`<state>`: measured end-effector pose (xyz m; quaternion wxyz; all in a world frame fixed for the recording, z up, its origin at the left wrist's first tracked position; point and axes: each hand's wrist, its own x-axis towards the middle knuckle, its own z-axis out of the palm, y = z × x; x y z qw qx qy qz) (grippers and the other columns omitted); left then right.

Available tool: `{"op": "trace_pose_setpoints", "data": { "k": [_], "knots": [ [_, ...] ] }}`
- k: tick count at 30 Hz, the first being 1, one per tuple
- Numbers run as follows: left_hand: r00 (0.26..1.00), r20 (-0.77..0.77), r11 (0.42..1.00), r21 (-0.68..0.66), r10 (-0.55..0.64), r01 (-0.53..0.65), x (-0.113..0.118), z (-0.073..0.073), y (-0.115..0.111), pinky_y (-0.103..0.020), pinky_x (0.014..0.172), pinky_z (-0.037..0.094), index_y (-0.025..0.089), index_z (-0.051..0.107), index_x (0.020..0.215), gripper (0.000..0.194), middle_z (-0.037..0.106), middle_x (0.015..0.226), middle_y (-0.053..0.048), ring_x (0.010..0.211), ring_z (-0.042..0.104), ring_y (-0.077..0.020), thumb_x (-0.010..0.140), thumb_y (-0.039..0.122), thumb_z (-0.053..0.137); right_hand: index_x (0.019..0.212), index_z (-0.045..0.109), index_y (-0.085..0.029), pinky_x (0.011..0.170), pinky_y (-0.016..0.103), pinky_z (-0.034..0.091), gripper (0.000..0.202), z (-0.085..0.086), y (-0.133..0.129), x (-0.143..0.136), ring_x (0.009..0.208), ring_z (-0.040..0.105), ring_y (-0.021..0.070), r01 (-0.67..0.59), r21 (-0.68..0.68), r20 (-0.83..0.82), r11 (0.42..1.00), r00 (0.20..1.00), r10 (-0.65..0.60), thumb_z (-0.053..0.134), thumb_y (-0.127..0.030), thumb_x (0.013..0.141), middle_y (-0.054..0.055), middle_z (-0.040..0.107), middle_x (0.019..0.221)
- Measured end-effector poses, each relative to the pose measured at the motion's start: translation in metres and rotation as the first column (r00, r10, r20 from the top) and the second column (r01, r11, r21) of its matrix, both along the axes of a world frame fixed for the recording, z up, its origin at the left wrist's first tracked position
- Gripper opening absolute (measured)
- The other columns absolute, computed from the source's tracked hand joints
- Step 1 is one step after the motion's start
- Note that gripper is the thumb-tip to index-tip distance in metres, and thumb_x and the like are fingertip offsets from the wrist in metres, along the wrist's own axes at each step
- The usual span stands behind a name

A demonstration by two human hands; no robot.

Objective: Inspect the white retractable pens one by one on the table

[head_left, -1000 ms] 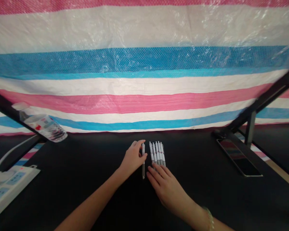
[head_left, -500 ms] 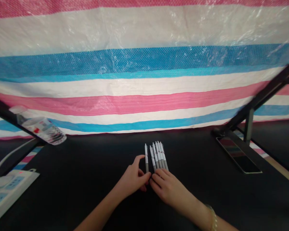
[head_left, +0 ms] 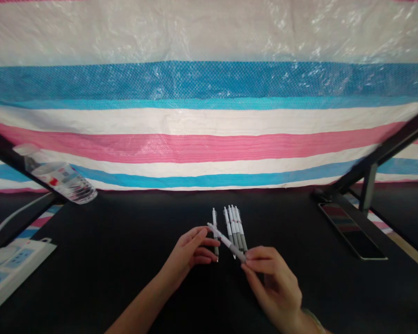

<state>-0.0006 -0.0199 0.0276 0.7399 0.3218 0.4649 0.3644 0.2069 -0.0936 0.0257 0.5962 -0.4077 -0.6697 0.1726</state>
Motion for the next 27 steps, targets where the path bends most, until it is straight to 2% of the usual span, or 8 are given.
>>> {"op": "trace_pose_setpoints", "data": {
  "k": [3,6,8,10,13,17,22,27],
  "knots": [
    [0.991,0.097,0.996,0.009,0.088,-0.089,-0.001,0.000,0.001,-0.016,0.056,0.054,0.013,0.072,0.098,0.043,0.078,0.083,-0.009,0.064,0.071,-0.0123,0.073,0.044,0.086,0.103,0.066,-0.027,0.069,0.031,0.054,0.032,-0.005,-0.009,-0.012,0.082,0.066,0.0198,-0.217,-0.079,0.056,0.973,0.974,0.221,0.063,-0.001,0.085,0.006,0.066,0.092],
    [0.988,0.105,0.991,0.051,0.118,-0.123,-0.005,0.001,0.004,-0.017,0.057,0.054,0.013,0.075,0.097,0.042,0.076,0.079,-0.006,0.066,0.068,-0.0122,0.071,0.043,0.088,0.102,0.062,-0.025,0.075,0.032,0.053,0.017,-0.010,-0.013,-0.023,0.088,0.063,0.0196,-0.423,-0.304,-0.209,0.854,0.904,0.373,0.062,-0.013,0.090,0.007,0.061,0.100],
    [0.990,0.108,0.993,0.059,0.096,-0.103,-0.008,0.001,0.006,-0.020,0.059,0.055,0.012,0.076,0.097,0.043,0.076,0.078,-0.007,0.068,0.068,-0.0136,0.070,0.044,0.088,0.109,0.058,-0.024,0.075,0.034,0.054,0.020,-0.016,-0.015,-0.029,0.091,0.063,0.0202,-0.632,-0.445,-0.544,0.635,0.754,0.368,0.066,-0.030,0.092,0.008,0.058,0.107],
    [0.992,0.115,0.996,0.054,0.057,-0.064,-0.009,0.001,0.006,-0.021,0.059,0.054,0.012,0.076,0.096,0.042,0.076,0.078,-0.007,0.067,0.068,-0.0145,0.071,0.044,0.087,0.117,0.056,-0.021,0.067,0.031,0.053,0.039,-0.023,-0.015,-0.034,0.085,0.066,0.0202,-0.832,-0.462,-0.803,0.306,0.539,0.255,0.063,-0.050,0.092,0.010,0.060,0.108],
    [0.994,0.107,0.998,0.061,0.007,-0.014,-0.007,0.001,0.004,-0.018,0.055,0.049,0.011,0.076,0.094,0.041,0.078,0.082,-0.010,0.064,0.068,-0.0134,0.072,0.044,0.086,0.117,0.059,-0.014,0.053,0.021,0.044,0.055,-0.037,-0.017,-0.038,0.065,0.066,0.0149,-0.928,-0.370,-0.929,-0.051,0.367,0.058,0.059,-0.061,0.091,0.009,0.067,0.086],
    [0.996,0.091,0.997,0.078,-0.019,0.012,-0.005,0.000,0.002,-0.016,0.052,0.044,0.011,0.076,0.093,0.041,0.079,0.086,-0.013,0.063,0.068,-0.0125,0.071,0.044,0.087,0.092,0.066,-0.011,0.045,0.016,0.034,0.044,-0.043,-0.019,-0.039,0.043,0.050,0.0075,-0.949,-0.310,-0.950,-0.061,0.312,-0.023,0.069,-0.054,0.087,-0.001,0.057,0.054],
    [0.993,0.103,0.995,0.079,-0.065,0.057,-0.004,-0.002,-0.001,-0.020,0.059,0.051,0.012,0.076,0.094,0.041,0.080,0.085,-0.011,0.069,0.072,-0.0160,0.073,0.045,0.086,0.111,0.066,-0.010,0.052,0.018,0.042,0.052,-0.034,-0.019,-0.037,0.062,0.064,0.0129,-0.955,-0.279,-0.958,-0.103,0.284,-0.030,0.071,-0.055,0.086,0.007,0.068,0.076],
    [0.992,0.055,0.985,0.140,-0.114,0.105,-0.002,-0.001,-0.006,-0.023,0.063,0.054,0.011,0.075,0.096,0.040,0.079,0.083,-0.011,0.070,0.074,-0.0186,0.077,0.046,0.082,0.085,0.064,-0.012,0.040,0.014,0.029,0.045,-0.038,-0.020,-0.037,0.042,0.047,0.0055,-0.937,-0.334,-0.941,-0.099,0.337,-0.016,0.076,-0.055,0.081,-0.002,0.057,0.054]
  ]
}}
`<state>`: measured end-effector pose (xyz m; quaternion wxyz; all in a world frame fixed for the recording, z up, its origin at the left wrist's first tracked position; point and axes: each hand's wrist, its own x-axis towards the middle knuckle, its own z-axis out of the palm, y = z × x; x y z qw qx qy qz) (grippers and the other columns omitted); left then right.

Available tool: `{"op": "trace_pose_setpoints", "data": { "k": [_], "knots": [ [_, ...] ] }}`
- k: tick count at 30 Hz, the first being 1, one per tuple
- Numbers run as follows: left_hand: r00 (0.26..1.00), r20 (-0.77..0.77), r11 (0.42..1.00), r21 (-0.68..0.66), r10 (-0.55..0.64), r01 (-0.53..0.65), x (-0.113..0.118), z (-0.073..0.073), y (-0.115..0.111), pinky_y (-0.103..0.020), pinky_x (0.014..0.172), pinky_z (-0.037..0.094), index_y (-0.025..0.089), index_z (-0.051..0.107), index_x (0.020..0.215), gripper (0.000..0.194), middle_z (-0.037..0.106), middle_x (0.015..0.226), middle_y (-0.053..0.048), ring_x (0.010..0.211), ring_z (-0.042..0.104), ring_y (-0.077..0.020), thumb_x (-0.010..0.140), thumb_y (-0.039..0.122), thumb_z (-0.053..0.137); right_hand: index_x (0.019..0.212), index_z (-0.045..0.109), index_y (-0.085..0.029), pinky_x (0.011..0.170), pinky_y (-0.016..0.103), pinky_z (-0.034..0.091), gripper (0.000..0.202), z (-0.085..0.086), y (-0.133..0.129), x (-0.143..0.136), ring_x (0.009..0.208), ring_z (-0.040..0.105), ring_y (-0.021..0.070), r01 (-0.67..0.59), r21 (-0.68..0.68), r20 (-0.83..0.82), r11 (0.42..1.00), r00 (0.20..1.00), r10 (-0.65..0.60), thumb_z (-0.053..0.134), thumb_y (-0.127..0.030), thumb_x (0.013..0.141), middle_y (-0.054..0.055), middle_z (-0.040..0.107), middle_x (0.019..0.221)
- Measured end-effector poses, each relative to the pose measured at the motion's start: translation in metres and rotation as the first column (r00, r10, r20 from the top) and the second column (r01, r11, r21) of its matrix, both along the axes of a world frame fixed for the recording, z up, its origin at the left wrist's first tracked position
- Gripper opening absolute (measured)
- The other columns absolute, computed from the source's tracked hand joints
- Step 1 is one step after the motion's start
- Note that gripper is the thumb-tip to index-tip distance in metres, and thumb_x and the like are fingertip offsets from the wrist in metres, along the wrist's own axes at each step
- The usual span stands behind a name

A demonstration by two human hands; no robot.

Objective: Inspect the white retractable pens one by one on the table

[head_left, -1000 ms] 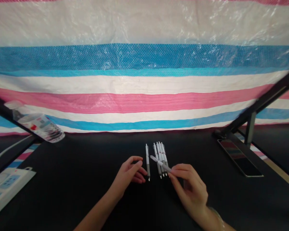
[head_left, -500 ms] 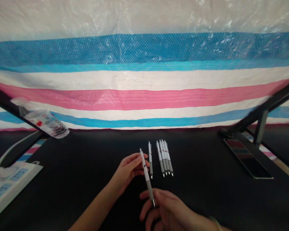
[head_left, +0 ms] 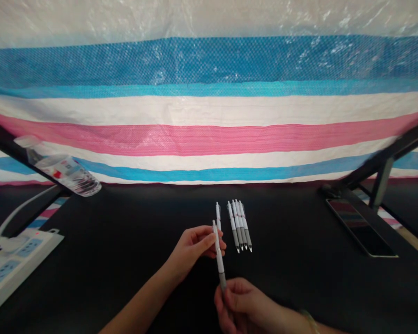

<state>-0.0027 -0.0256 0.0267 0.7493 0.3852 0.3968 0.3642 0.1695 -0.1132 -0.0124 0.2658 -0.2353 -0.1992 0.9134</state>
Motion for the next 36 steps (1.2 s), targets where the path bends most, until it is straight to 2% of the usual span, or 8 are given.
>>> {"op": "trace_pose_setpoints", "data": {
  "k": [5,11,16,20,24,29,32,36],
  "knots": [
    [0.997,-0.059,0.997,0.056,0.054,-0.051,0.002,-0.001,-0.001,-0.024,0.063,0.054,0.010,0.076,0.095,0.037,0.079,0.081,-0.012,0.071,0.074,-0.0194,0.078,0.044,0.081,0.080,0.061,-0.013,0.036,0.014,0.027,0.046,0.001,0.001,0.001,0.036,0.044,0.0045,0.010,-0.001,0.115,1.000,0.993,-0.010,0.079,-0.055,0.077,-0.003,0.057,0.052],
    [0.990,-0.007,0.990,0.007,0.138,-0.138,0.001,0.000,0.004,-0.022,0.061,0.054,0.012,0.077,0.096,0.038,0.079,0.081,-0.010,0.069,0.073,-0.0179,0.075,0.043,0.084,0.101,0.064,-0.010,0.046,0.018,0.043,0.044,0.002,0.005,0.001,0.063,0.069,0.0156,0.118,-0.032,0.049,0.992,0.992,-0.117,0.072,-0.051,0.086,0.009,0.072,0.081],
    [0.993,0.025,0.993,-0.027,0.116,-0.115,0.001,0.002,0.002,-0.023,0.062,0.055,0.012,0.078,0.096,0.039,0.078,0.079,-0.010,0.068,0.072,-0.0171,0.073,0.042,0.086,0.094,0.061,-0.014,0.060,0.023,0.049,0.034,0.002,0.003,0.002,0.065,0.069,0.0150,0.133,-0.062,0.009,0.989,0.991,-0.133,0.079,-0.039,0.082,0.006,0.072,0.076],
    [0.992,0.036,0.992,-0.034,0.124,-0.123,0.001,0.002,0.002,-0.022,0.061,0.055,0.012,0.078,0.096,0.039,0.078,0.078,-0.009,0.066,0.072,-0.0161,0.073,0.042,0.086,0.097,0.064,-0.010,0.069,0.028,0.051,0.039,0.004,0.004,0.002,0.072,0.071,0.0177,0.112,-0.075,0.009,0.991,0.994,-0.111,0.070,-0.048,0.089,0.011,0.074,0.081],
    [0.989,0.051,0.990,-0.039,0.141,-0.139,0.000,0.002,0.005,-0.021,0.059,0.054,0.011,0.078,0.096,0.038,0.078,0.078,-0.009,0.066,0.072,-0.0164,0.074,0.042,0.086,0.097,0.061,-0.013,0.071,0.030,0.050,0.032,0.007,0.006,0.002,0.074,0.071,0.0177,0.124,-0.049,-0.011,0.991,0.992,-0.125,0.077,-0.039,0.084,0.007,0.073,0.082],
    [0.987,0.071,0.989,-0.049,0.141,-0.138,0.000,0.002,0.005,-0.022,0.060,0.054,0.011,0.078,0.095,0.038,0.077,0.078,-0.010,0.065,0.071,-0.0165,0.073,0.040,0.086,0.096,0.062,-0.012,0.075,0.032,0.050,0.033,0.012,0.008,0.003,0.077,0.070,0.0181,0.089,-0.069,0.011,0.994,0.996,-0.089,0.073,-0.041,0.087,0.009,0.072,0.086],
    [0.987,0.073,0.988,-0.059,0.145,-0.141,0.000,0.003,0.004,-0.023,0.059,0.054,0.010,0.078,0.094,0.037,0.077,0.077,-0.010,0.065,0.070,-0.0165,0.073,0.039,0.086,0.095,0.060,-0.014,0.074,0.032,0.050,0.031,0.014,0.008,0.003,0.077,0.069,0.0178,0.104,-0.070,0.016,0.992,0.995,-0.103,0.080,-0.033,0.080,0.007,0.071,0.086],
    [0.987,0.067,0.988,-0.058,0.147,-0.143,0.000,0.002,0.004,-0.024,0.060,0.053,0.010,0.077,0.095,0.036,0.077,0.078,-0.010,0.066,0.070,-0.0171,0.074,0.039,0.086,0.095,0.061,-0.012,0.074,0.033,0.050,0.033,0.016,0.009,0.003,0.077,0.069,0.0180,0.093,-0.075,0.029,0.993,0.995,-0.091,0.076,-0.040,0.084,0.009,0.071,0.088]
  ]
}}
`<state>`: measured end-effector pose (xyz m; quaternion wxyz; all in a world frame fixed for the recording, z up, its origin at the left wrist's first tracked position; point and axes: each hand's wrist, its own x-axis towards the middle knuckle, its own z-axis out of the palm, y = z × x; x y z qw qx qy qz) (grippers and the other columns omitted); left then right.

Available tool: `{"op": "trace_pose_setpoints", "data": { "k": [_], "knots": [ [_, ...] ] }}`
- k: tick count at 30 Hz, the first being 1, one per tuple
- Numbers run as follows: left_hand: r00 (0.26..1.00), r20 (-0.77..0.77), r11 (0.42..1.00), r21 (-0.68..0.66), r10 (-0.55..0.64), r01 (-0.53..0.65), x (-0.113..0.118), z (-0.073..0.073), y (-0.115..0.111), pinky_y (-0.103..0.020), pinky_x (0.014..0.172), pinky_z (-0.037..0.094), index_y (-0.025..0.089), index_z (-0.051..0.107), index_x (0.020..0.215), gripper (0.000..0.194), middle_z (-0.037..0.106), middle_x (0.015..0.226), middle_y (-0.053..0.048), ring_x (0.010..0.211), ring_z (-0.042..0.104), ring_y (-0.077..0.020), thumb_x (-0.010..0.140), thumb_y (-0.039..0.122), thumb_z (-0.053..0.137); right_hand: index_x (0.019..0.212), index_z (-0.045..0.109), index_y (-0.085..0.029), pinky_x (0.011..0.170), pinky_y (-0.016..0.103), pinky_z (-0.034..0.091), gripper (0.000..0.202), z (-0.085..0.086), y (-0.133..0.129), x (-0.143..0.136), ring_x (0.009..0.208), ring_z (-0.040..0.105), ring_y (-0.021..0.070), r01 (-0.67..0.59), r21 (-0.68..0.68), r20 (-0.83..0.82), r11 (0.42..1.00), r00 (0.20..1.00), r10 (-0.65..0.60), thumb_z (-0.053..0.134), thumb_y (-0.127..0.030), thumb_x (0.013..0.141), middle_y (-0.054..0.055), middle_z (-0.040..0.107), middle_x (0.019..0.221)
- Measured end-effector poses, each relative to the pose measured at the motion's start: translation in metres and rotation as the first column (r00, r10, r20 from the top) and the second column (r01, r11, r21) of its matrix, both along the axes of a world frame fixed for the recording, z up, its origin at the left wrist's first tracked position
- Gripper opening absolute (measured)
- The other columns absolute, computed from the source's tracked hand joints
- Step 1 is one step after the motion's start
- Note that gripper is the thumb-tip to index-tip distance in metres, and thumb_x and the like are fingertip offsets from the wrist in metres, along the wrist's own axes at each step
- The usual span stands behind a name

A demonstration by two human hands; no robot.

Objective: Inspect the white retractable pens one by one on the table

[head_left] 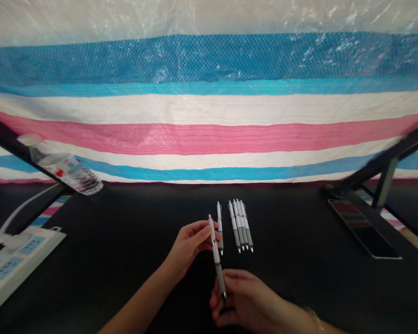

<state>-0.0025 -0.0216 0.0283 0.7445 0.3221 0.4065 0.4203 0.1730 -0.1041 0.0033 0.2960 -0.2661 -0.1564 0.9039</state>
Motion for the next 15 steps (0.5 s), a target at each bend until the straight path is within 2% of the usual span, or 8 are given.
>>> {"op": "trace_pose_setpoints", "data": {
  "k": [2,4,7,9,11,13,15],
  "knots": [
    [1.000,-0.003,1.000,0.001,0.003,-0.003,0.0001,-0.0004,0.0003,-0.024,0.060,0.053,0.011,0.077,0.096,0.036,0.077,0.078,-0.010,0.066,0.070,-0.0171,0.074,0.039,0.085,0.094,0.060,-0.013,0.073,0.031,0.050,0.032,0.0000,0.0001,0.0003,0.076,0.069,0.0170,0.018,0.019,0.003,1.000,1.000,-0.019,0.081,-0.033,0.080,0.006,0.070,0.085],
    [1.000,0.000,1.000,0.000,0.006,-0.006,0.0002,-0.0004,0.0003,-0.024,0.061,0.053,0.011,0.078,0.096,0.036,0.077,0.079,-0.010,0.066,0.070,-0.0167,0.074,0.039,0.085,0.102,0.060,-0.014,0.074,0.031,0.050,0.036,0.0003,0.0000,0.0004,0.078,0.069,0.0170,0.027,0.018,-0.001,0.999,1.000,-0.027,0.082,-0.030,0.078,0.006,0.070,0.089],
    [1.000,0.000,1.000,-0.002,0.004,-0.004,0.0004,-0.0003,-0.0002,-0.024,0.061,0.054,0.011,0.078,0.095,0.036,0.077,0.079,-0.009,0.066,0.070,-0.0166,0.074,0.039,0.085,0.100,0.062,-0.012,0.074,0.032,0.051,0.035,0.0015,0.0000,0.0003,0.077,0.069,0.0167,0.010,0.002,0.012,1.000,1.000,-0.010,0.077,-0.039,0.084,0.007,0.070,0.088],
    [1.000,-0.005,1.000,-0.003,0.001,-0.001,0.0003,-0.0006,-0.0007,-0.024,0.062,0.054,0.011,0.077,0.095,0.035,0.077,0.079,-0.009,0.066,0.070,-0.0169,0.074,0.039,0.085,0.093,0.061,-0.012,0.073,0.030,0.051,0.034,0.0020,0.0000,0.0003,0.075,0.069,0.0158,0.009,0.019,0.025,1.000,1.000,-0.009,0.083,-0.033,0.077,0.005,0.069,0.085],
    [1.000,-0.010,1.000,-0.003,-0.003,0.003,0.0002,-0.0014,-0.0008,-0.024,0.062,0.054,0.011,0.077,0.096,0.035,0.077,0.080,-0.010,0.067,0.070,-0.0169,0.076,0.039,0.084,0.101,0.061,-0.014,0.073,0.031,0.051,0.039,0.0017,-0.0002,0.0008,0.076,0.070,0.0163,0.010,0.027,0.017,1.000,1.000,-0.011,0.085,-0.027,0.074,0.006,0.071,0.090],
    [1.000,-0.010,1.000,0.001,-0.007,0.007,0.0002,-0.0021,-0.0006,-0.024,0.063,0.054,0.011,0.077,0.097,0.035,0.077,0.082,-0.010,0.068,0.070,-0.0169,0.077,0.039,0.083,0.107,0.061,-0.013,0.074,0.032,0.051,0.039,0.0004,-0.0005,0.0013,0.077,0.071,0.0171,-0.005,0.015,0.013,1.000,1.000,0.005,0.081,-0.032,0.079,0.008,0.072,0.092],
    [1.000,-0.008,1.000,0.002,-0.007,0.007,0.0004,-0.0024,-0.0002,-0.024,0.063,0.054,0.011,0.077,0.097,0.035,0.077,0.081,-0.010,0.068,0.070,-0.0171,0.076,0.039,0.084,0.102,0.062,-0.011,0.074,0.032,0.052,0.035,-0.0015,-0.0010,0.0019,0.075,0.072,0.0173,-0.013,0.009,0.016,1.000,1.000,0.013,0.076,-0.037,0.084,0.008,0.072,0.087]
  ]
}}
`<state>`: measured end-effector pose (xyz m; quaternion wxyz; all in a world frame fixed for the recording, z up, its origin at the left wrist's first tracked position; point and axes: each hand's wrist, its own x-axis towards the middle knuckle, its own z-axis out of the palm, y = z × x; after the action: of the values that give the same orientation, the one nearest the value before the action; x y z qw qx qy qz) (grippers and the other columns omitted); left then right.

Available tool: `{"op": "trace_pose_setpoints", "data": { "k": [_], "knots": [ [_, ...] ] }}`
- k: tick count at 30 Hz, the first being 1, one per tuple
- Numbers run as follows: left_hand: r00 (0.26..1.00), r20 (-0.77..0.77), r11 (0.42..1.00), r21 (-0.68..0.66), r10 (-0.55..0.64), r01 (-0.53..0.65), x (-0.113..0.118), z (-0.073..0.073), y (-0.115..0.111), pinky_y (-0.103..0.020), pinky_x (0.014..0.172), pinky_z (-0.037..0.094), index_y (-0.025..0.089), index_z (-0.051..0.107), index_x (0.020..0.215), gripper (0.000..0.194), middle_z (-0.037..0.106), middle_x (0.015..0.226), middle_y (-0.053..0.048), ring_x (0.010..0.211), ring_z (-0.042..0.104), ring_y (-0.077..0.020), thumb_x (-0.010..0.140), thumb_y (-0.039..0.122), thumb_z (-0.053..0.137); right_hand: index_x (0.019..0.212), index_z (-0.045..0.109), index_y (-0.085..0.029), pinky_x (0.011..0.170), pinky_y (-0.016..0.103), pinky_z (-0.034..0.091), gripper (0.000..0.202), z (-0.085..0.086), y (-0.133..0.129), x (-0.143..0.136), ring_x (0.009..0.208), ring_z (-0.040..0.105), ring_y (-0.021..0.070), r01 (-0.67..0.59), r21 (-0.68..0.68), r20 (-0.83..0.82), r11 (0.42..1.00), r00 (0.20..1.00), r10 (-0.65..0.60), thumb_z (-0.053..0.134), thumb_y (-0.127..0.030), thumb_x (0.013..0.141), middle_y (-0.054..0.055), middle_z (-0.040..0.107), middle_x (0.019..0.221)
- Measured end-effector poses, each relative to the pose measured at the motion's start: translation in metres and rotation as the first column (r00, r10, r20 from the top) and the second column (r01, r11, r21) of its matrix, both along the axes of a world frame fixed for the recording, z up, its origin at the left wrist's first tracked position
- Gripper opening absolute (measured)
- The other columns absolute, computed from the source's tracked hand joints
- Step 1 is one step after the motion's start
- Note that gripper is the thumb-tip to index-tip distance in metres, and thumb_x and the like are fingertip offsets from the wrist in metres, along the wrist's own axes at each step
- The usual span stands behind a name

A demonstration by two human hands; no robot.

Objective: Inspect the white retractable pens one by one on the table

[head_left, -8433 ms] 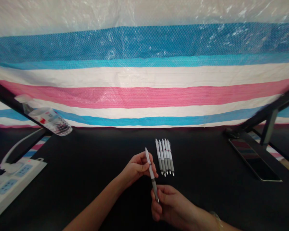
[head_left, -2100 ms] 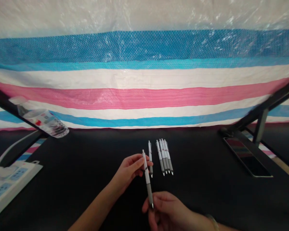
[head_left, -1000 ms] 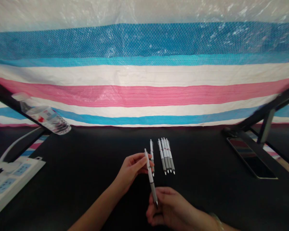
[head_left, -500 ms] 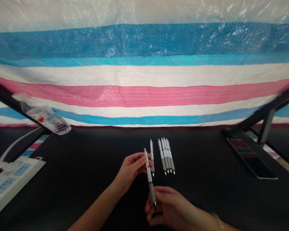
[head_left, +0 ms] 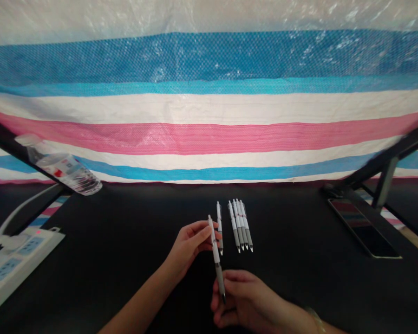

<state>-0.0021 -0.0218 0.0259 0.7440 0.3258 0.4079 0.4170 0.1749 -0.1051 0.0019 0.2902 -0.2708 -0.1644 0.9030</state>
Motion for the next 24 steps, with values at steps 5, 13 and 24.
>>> {"op": "trace_pose_setpoints", "data": {
  "k": [5,13,24],
  "knots": [
    [1.000,-0.002,1.000,-0.004,0.010,-0.010,0.001,0.001,0.000,-0.025,0.063,0.055,0.011,0.077,0.096,0.034,0.077,0.081,-0.010,0.068,0.070,-0.0177,0.076,0.038,0.084,0.105,0.059,-0.013,0.073,0.031,0.053,0.035,-0.003,-0.001,0.001,0.075,0.073,0.0185,0.004,0.007,-0.008,1.000,1.000,-0.004,0.076,-0.035,0.084,0.009,0.074,0.090],
    [1.000,-0.001,1.000,-0.006,0.024,-0.024,0.001,0.001,0.000,-0.026,0.063,0.055,0.011,0.077,0.096,0.035,0.077,0.082,-0.010,0.068,0.071,-0.0179,0.075,0.039,0.084,0.105,0.057,-0.013,0.065,0.024,0.053,0.039,-0.002,0.001,0.001,0.074,0.074,0.0171,-0.016,0.021,0.036,1.000,0.999,0.015,0.080,-0.034,0.081,0.010,0.075,0.092],
    [0.978,-0.006,0.977,-0.032,0.208,-0.209,-0.010,0.004,0.015,-0.023,0.064,0.056,0.011,0.077,0.093,0.040,0.078,0.078,-0.008,0.066,0.071,-0.0159,0.065,0.037,0.091,0.087,0.048,-0.017,0.047,0.014,0.043,0.046,-0.013,-0.003,0.004,0.055,0.069,0.0125,-0.119,0.067,0.127,0.991,0.986,0.109,0.087,-0.036,0.071,0.006,0.074,0.072]
  ]
}}
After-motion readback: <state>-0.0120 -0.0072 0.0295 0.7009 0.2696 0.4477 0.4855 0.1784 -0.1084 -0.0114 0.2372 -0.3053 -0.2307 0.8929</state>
